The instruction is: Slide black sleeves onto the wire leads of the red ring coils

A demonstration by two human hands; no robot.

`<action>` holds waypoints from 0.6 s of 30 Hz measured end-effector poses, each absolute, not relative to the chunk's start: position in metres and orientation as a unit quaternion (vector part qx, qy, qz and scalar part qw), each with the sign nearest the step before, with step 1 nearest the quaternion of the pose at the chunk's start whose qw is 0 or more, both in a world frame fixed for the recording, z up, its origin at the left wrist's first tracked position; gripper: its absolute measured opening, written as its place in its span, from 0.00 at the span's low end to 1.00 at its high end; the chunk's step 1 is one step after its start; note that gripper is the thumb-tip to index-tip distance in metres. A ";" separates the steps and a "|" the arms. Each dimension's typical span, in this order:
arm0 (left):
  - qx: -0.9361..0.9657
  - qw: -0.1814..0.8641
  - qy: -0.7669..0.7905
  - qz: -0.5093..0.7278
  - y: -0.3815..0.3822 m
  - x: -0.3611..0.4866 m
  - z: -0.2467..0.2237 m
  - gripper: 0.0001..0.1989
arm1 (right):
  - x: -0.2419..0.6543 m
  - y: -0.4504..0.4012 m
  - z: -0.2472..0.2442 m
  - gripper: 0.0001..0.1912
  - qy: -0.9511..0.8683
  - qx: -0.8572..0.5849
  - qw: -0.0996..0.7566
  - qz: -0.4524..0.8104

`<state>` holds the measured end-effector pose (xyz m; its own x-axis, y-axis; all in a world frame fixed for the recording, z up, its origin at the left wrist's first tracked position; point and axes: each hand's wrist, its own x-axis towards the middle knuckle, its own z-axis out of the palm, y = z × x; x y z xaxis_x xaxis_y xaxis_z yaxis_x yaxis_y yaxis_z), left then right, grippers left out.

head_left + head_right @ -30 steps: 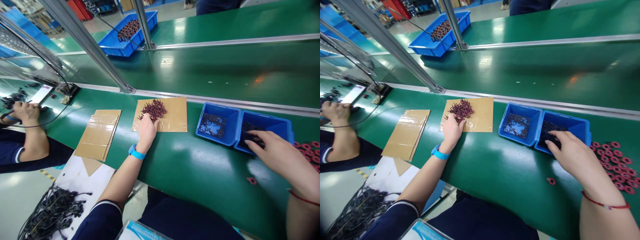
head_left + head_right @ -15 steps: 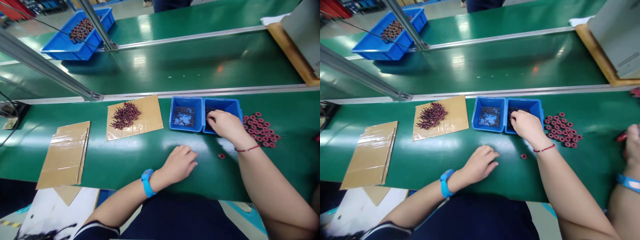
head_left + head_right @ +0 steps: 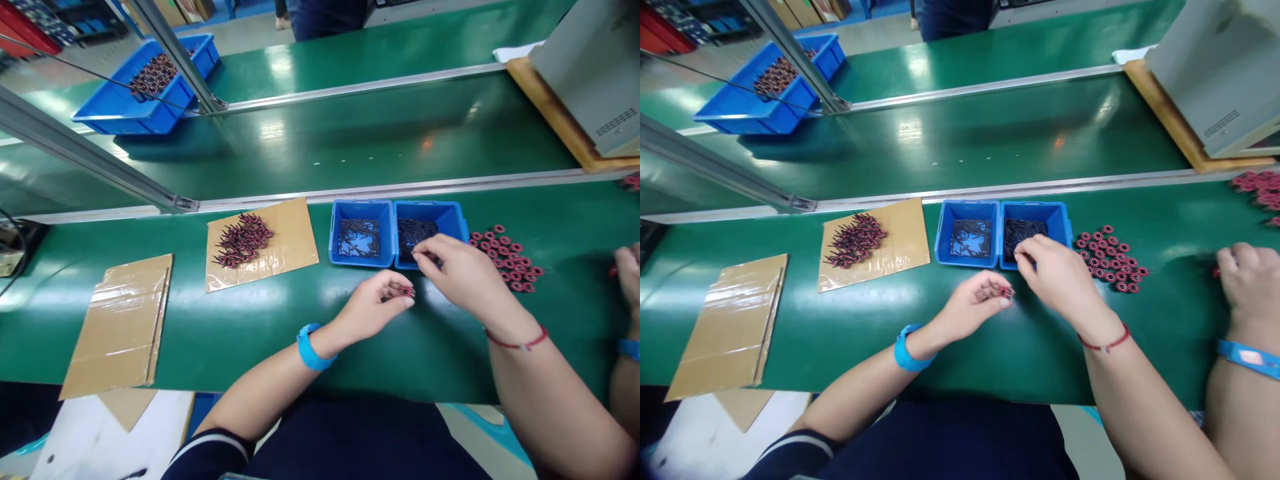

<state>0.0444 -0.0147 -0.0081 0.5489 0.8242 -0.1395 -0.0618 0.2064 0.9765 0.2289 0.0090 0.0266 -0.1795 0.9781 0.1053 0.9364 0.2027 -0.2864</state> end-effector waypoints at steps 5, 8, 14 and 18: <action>0.405 0.735 0.365 0.404 -0.014 0.012 0.023 0.14 | 0.200 -0.016 0.032 0.10 -0.867 -0.470 0.137 0.095; 0.423 0.707 0.376 0.424 -0.017 0.005 0.029 0.13 | 0.185 -0.019 0.039 0.10 -0.856 -0.453 0.186 0.168; 0.493 0.654 0.393 0.418 -0.024 -0.003 0.026 0.10 | 0.179 -0.020 0.041 0.08 -0.696 -0.502 0.316 0.405; 0.498 0.657 0.399 0.401 -0.027 -0.007 0.027 0.10 | 0.180 -0.027 0.035 0.04 -0.557 -0.502 0.423 0.509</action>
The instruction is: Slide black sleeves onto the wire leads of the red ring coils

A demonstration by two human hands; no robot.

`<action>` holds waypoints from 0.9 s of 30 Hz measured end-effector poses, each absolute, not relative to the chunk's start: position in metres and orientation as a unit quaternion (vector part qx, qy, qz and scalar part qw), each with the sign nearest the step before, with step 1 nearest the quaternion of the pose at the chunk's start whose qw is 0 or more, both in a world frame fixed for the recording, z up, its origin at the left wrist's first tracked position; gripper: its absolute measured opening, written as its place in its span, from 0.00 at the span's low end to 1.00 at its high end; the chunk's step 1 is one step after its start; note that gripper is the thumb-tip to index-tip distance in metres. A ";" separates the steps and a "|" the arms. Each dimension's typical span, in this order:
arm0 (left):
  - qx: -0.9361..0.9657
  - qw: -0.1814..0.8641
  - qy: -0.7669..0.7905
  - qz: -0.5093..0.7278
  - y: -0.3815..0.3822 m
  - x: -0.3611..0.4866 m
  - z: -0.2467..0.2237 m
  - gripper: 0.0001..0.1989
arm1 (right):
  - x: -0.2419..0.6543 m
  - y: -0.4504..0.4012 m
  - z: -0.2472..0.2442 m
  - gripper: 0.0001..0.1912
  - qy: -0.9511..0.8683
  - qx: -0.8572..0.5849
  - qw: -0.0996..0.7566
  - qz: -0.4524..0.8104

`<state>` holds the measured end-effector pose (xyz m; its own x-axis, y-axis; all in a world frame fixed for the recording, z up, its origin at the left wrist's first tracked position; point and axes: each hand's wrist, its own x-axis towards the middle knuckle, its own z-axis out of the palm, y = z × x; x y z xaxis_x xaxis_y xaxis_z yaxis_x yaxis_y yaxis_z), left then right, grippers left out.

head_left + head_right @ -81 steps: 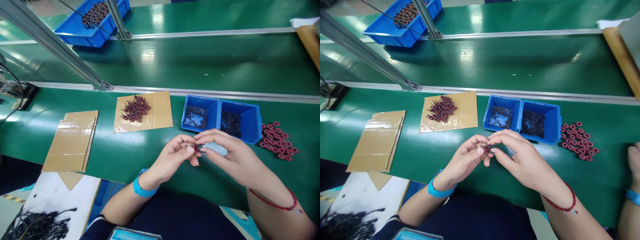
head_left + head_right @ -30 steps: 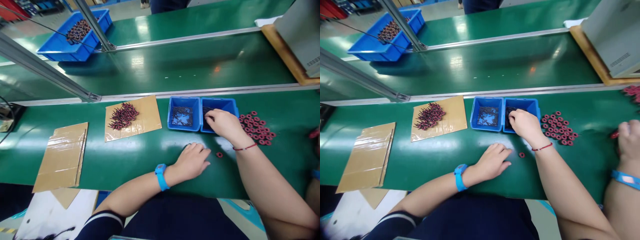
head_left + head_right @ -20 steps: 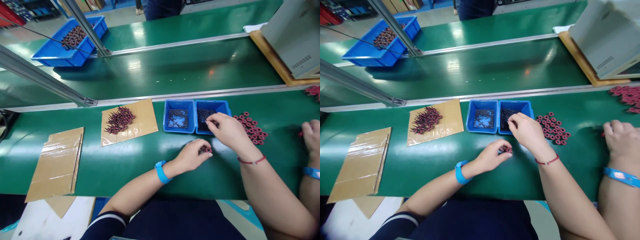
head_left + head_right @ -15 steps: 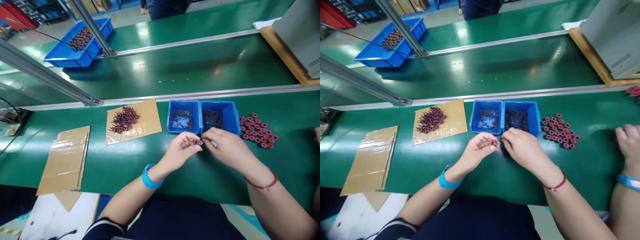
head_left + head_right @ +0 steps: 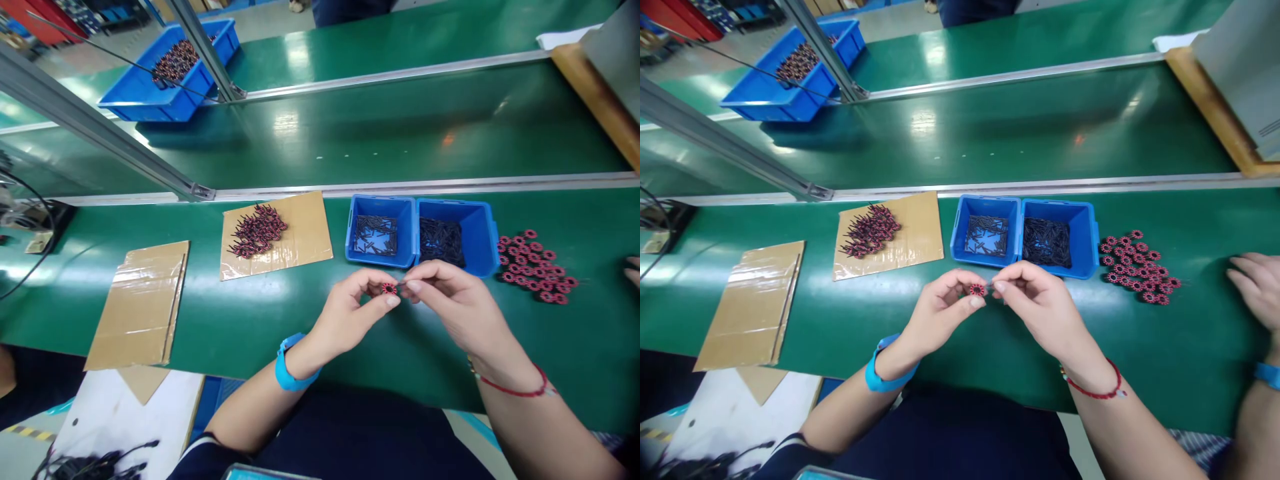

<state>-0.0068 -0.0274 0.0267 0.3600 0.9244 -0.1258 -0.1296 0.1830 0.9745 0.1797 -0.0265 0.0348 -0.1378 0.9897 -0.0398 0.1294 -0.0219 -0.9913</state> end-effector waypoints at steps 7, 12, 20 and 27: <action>0.519 0.637 0.414 0.391 -0.029 -0.010 0.030 0.10 | 0.176 -0.040 0.049 0.03 -0.511 -0.496 0.487 0.505; 0.546 0.616 0.426 0.374 -0.031 -0.012 0.034 0.10 | 0.173 -0.042 0.053 0.04 -0.524 -0.498 0.491 0.486; 0.550 0.618 0.426 0.367 -0.032 -0.011 0.036 0.10 | 0.174 -0.042 0.052 0.05 -0.547 -0.500 0.479 0.469; 0.554 0.619 0.416 0.370 -0.031 -0.010 0.036 0.08 | 0.176 -0.044 0.050 0.06 -0.567 -0.502 0.462 0.462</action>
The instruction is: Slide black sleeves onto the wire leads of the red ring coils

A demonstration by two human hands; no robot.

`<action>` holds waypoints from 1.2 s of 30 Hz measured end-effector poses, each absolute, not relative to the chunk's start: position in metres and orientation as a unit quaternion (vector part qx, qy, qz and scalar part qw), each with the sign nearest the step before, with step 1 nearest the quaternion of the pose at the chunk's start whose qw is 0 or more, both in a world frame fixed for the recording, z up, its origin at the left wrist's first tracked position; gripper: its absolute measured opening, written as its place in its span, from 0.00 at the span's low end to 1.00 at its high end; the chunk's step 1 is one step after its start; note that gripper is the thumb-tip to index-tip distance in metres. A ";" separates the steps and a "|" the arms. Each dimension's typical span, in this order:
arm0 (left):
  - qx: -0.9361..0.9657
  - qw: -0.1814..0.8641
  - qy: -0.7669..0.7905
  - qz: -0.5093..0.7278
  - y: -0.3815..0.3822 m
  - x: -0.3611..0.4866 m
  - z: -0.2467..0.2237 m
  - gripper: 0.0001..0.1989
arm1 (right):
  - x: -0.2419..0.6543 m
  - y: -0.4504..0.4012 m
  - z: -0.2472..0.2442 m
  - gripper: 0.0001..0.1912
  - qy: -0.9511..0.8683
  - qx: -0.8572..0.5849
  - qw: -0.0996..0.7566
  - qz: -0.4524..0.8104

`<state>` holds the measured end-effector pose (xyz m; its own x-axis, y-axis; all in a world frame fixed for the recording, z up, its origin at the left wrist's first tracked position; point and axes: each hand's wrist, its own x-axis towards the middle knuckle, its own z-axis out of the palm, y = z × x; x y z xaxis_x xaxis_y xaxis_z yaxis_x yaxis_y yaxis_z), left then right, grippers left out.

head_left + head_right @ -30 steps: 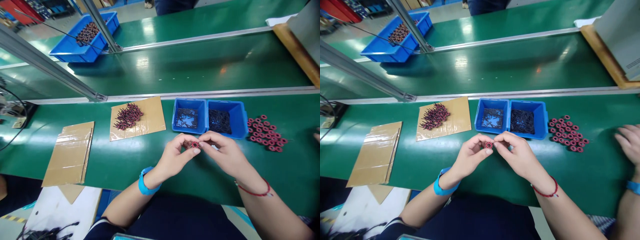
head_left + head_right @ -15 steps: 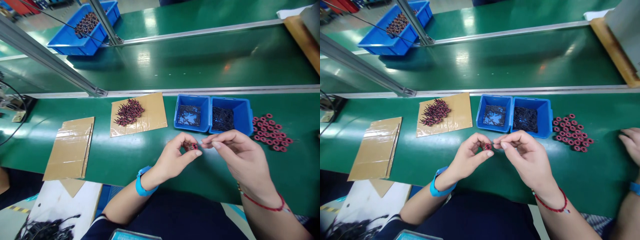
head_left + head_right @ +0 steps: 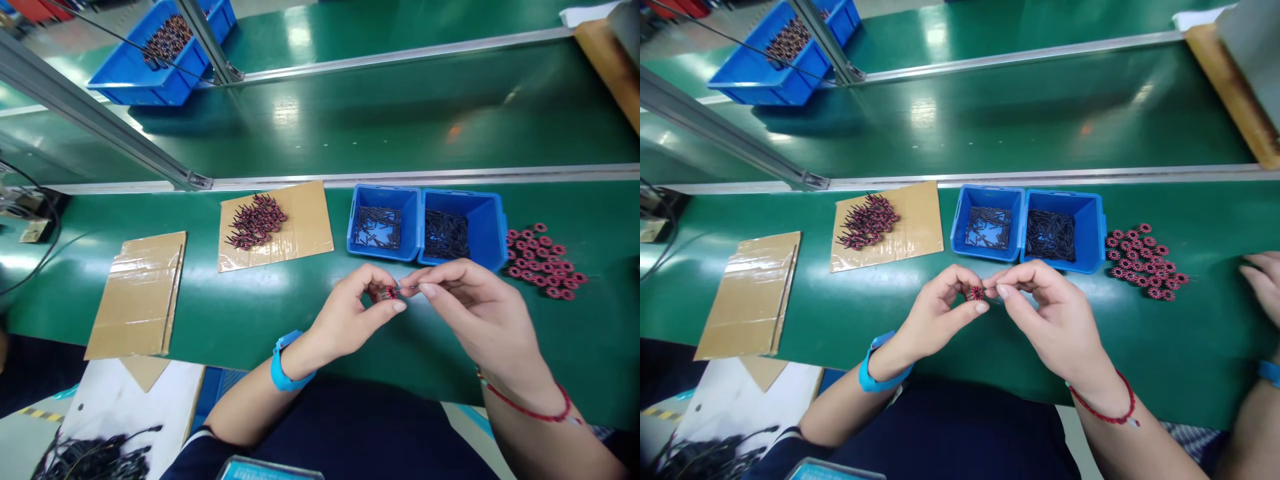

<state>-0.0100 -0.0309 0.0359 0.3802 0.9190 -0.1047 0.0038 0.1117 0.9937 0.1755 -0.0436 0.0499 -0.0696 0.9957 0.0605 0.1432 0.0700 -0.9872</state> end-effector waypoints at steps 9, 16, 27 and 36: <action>0.553 0.615 0.424 0.368 -0.031 -0.010 0.036 0.09 | 0.176 -0.041 0.055 0.06 -0.566 -0.500 0.470 0.456; 0.560 0.611 0.427 0.361 -0.030 -0.009 0.039 0.08 | 0.178 -0.042 0.051 0.02 -0.580 -0.504 0.436 0.468; 0.599 0.565 0.432 0.367 -0.029 -0.010 0.043 0.07 | 0.179 -0.037 0.052 0.04 -0.655 -0.540 0.355 0.391; 0.599 0.554 0.421 0.397 -0.030 -0.010 0.039 0.07 | 0.161 -0.043 0.050 0.05 -0.706 -0.538 0.406 0.216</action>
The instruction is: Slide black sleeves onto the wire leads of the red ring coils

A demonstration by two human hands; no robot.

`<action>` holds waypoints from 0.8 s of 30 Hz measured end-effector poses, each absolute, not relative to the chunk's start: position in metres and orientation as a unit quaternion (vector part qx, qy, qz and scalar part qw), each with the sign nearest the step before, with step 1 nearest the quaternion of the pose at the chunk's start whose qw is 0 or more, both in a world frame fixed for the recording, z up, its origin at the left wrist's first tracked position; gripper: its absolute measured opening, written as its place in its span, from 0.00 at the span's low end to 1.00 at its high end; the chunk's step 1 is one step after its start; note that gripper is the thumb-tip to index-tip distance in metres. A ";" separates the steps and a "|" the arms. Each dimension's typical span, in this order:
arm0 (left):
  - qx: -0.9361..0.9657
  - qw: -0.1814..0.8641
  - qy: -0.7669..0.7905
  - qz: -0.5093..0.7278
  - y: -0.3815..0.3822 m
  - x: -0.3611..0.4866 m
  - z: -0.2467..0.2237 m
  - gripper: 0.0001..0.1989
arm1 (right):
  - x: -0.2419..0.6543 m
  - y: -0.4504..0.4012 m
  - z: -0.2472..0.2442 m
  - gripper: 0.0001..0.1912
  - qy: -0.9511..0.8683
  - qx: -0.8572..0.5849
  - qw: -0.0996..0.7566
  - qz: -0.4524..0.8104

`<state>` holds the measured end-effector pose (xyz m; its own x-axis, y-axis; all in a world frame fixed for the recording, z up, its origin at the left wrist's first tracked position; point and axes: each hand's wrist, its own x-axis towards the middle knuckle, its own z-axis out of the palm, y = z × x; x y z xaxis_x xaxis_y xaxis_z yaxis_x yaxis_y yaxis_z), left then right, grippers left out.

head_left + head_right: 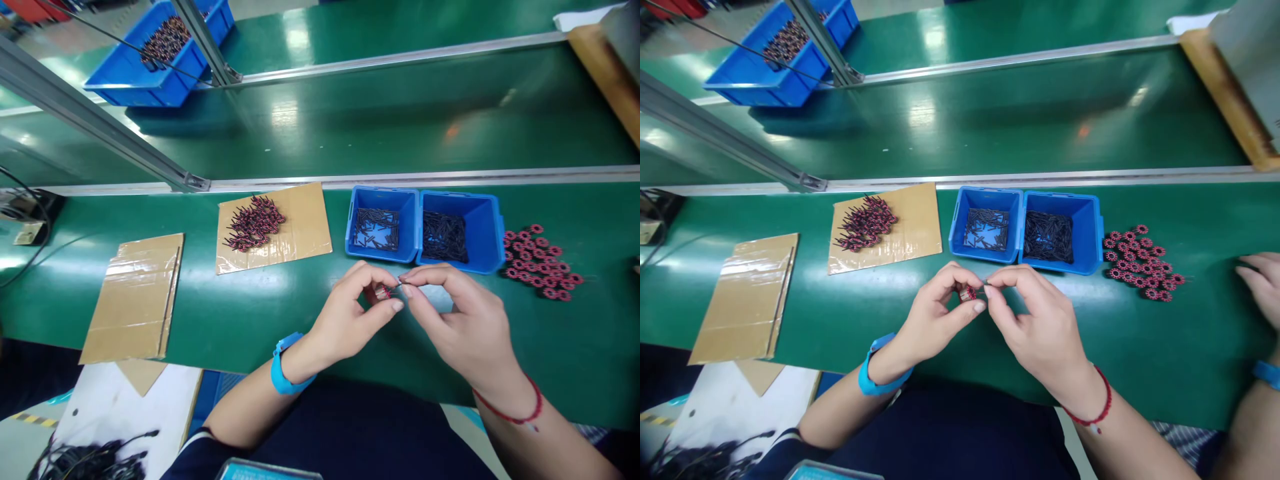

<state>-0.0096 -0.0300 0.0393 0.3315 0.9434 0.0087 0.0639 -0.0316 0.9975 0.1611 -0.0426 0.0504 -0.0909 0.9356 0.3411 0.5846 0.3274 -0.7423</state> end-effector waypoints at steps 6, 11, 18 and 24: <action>0.635 0.504 0.418 0.410 -0.031 -0.010 0.039 0.05 | 0.155 -0.043 0.047 0.09 -0.737 -0.527 0.401 0.133; 0.656 0.477 0.408 0.419 -0.032 -0.011 0.040 0.04 | 0.156 -0.042 0.050 0.08 -0.730 -0.523 0.409 0.160; 0.630 0.498 0.417 0.426 -0.032 -0.011 0.035 0.04 | 0.157 -0.042 0.050 0.07 -0.641 -0.527 0.438 0.345; 0.629 0.501 0.411 0.430 -0.032 -0.011 0.035 0.04 | 0.153 -0.041 0.049 0.07 -0.623 -0.522 0.447 0.375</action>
